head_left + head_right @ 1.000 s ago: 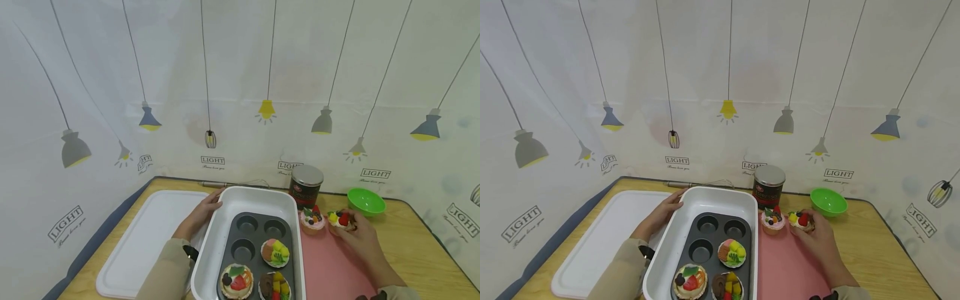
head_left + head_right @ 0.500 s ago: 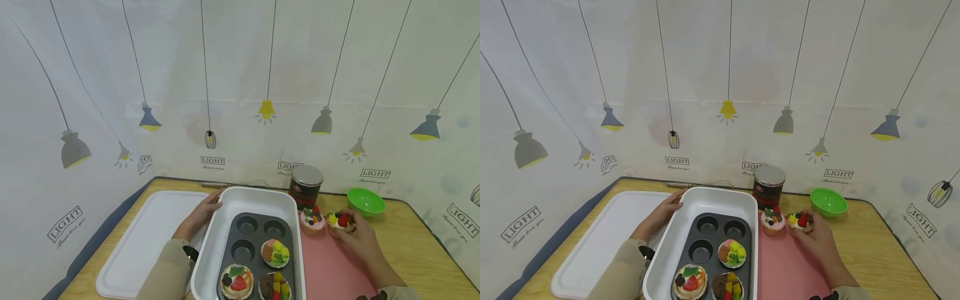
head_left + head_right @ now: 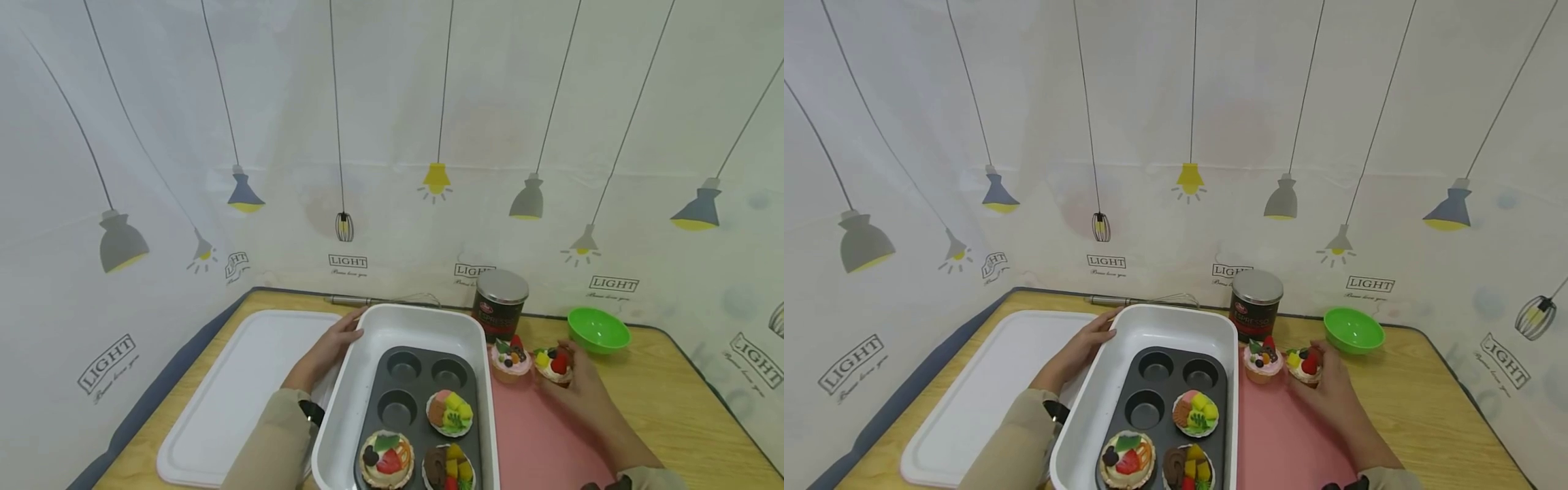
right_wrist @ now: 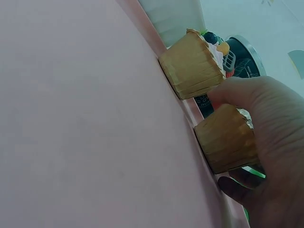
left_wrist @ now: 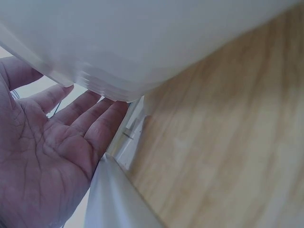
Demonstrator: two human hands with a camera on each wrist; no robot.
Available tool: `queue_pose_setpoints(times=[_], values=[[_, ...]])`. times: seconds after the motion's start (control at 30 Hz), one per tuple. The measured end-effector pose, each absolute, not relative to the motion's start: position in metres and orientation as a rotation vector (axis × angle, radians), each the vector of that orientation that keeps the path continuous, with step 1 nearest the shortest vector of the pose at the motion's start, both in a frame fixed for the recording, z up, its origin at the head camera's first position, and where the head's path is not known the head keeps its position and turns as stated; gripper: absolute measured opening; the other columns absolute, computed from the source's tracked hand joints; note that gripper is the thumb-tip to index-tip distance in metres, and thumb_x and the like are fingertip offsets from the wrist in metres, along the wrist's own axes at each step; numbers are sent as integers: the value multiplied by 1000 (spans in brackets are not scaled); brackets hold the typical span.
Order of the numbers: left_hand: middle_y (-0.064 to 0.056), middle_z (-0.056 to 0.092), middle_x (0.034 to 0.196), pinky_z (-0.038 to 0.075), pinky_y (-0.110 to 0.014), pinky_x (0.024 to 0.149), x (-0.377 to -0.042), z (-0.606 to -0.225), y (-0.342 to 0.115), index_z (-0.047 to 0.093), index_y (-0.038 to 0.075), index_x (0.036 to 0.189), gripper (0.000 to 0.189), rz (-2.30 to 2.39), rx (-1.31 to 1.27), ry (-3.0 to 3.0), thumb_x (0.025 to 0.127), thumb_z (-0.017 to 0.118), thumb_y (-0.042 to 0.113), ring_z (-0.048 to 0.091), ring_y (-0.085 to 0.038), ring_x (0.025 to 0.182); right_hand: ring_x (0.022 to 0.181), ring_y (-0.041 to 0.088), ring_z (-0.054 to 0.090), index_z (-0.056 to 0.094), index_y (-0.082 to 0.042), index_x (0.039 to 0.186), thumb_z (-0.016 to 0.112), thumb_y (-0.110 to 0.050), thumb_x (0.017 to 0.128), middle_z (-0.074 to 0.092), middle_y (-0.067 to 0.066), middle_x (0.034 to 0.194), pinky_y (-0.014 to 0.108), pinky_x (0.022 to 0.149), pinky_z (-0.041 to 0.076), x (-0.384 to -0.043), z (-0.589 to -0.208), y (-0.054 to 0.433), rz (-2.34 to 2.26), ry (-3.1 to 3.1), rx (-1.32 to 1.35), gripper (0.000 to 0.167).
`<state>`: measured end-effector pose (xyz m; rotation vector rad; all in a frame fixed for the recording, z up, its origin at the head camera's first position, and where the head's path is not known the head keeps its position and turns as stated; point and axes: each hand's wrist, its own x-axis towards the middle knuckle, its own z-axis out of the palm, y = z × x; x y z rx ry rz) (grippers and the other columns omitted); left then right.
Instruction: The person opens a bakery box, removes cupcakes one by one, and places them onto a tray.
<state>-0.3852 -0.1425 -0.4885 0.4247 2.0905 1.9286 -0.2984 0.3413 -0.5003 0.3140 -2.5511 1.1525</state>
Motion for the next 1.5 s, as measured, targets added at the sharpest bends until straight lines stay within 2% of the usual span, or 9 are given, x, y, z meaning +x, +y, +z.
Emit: queue_pose_setpoints(times=[0.17, 0.4, 0.43, 0.5, 0.53, 0.67, 0.73, 0.97, 1.5], values=[[-11, 36, 160, 46, -44, 102, -385, -487, -144, 29, 20, 160, 59, 1928, 404, 2092, 105, 49, 23, 47, -32, 135, 98, 29, 60, 30, 7, 148, 82, -30, 86, 52, 32, 132, 20, 72, 52, -299, -497, 338, 1119, -2564, 276, 89], [-11, 34, 160, 47, -44, 101, -388, -490, -145, 27, 19, 160, 61, 1934, 429, 2074, 104, 50, 24, 47, -33, 136, 125, 42, 51, 25, 4, 153, 79, -29, 89, 42, 33, 146, 12, 78, 46, -294, -489, 335, 1230, -2533, 241, 90], [-12, 34, 160, 47, -44, 100, -389, -491, -145, 27, 19, 160, 61, 1936, 436, 2071, 104, 50, 24, 47, -33, 135, 118, 41, 56, 27, 4, 152, 80, -27, 88, 44, 32, 143, 12, 75, 46, -293, -488, 335, 1216, -2515, 247, 88], [-12, 34, 160, 48, -43, 99, -389, -493, -144, 28, 19, 160, 60, 1940, 438, 2067, 104, 51, 24, 48, -33, 135, 118, 43, 54, 31, 4, 151, 80, -25, 88, 44, 32, 142, 27, 83, 52, -292, -486, 334, 1143, -2481, 271, 85], [-13, 34, 160, 48, -43, 99, -389, -494, -144, 28, 19, 160, 61, 1944, 443, 2065, 104, 51, 24, 48, -34, 135, 116, 42, 53, 35, 3, 149, 81, -22, 86, 45, 31, 141, 35, 85, 53, -291, -482, 331, 1079, -2466, 283, 82], [-12, 33, 161, 48, -43, 99, -388, -497, -143, 29, 21, 160, 60, 1940, 440, 2063, 104, 52, 25, 48, -33, 135, 122, 37, 51, 50, 1, 140, 86, -8, 78, 54, 22, 137, 40, 96, 48, -278, -460, 300, 865, -2309, 508, 72], [-11, 33, 161, 48, -44, 100, -389, -497, -144, 28, 21, 160, 60, 1936, 439, 2061, 105, 51, 25, 47, -33, 136, 120, 26, 55, 55, -4, 137, 86, -6, 77, 59, 10, 134, 30, 94, 49, -266, -447, 271, 833, -2290, 675, 67], [-11, 34, 160, 43, -48, 105, -389, -494, -146, 30, 21, 159, 58, 1945, 452, 2067, 105, 50, 26, 43, -34, 139, 121, 13, 57, 53, -16, 139, 74, -42, 91, 59, -5, 134, 41, 98, 50, -247, -445, 198, 773, -2567, 1165, 59], [-11, 33, 161, 44, -47, 104, -388, -494, -145, 31, 23, 159, 58, 1934, 451, 2081, 104, 51, 27, 42, -34, 140, 116, 18, 60, 62, -16, 131, 77, -57, 82, 64, -5, 127, 46, 98, 48, -245, -457, 184, 448, -2745, 1037, 65]])
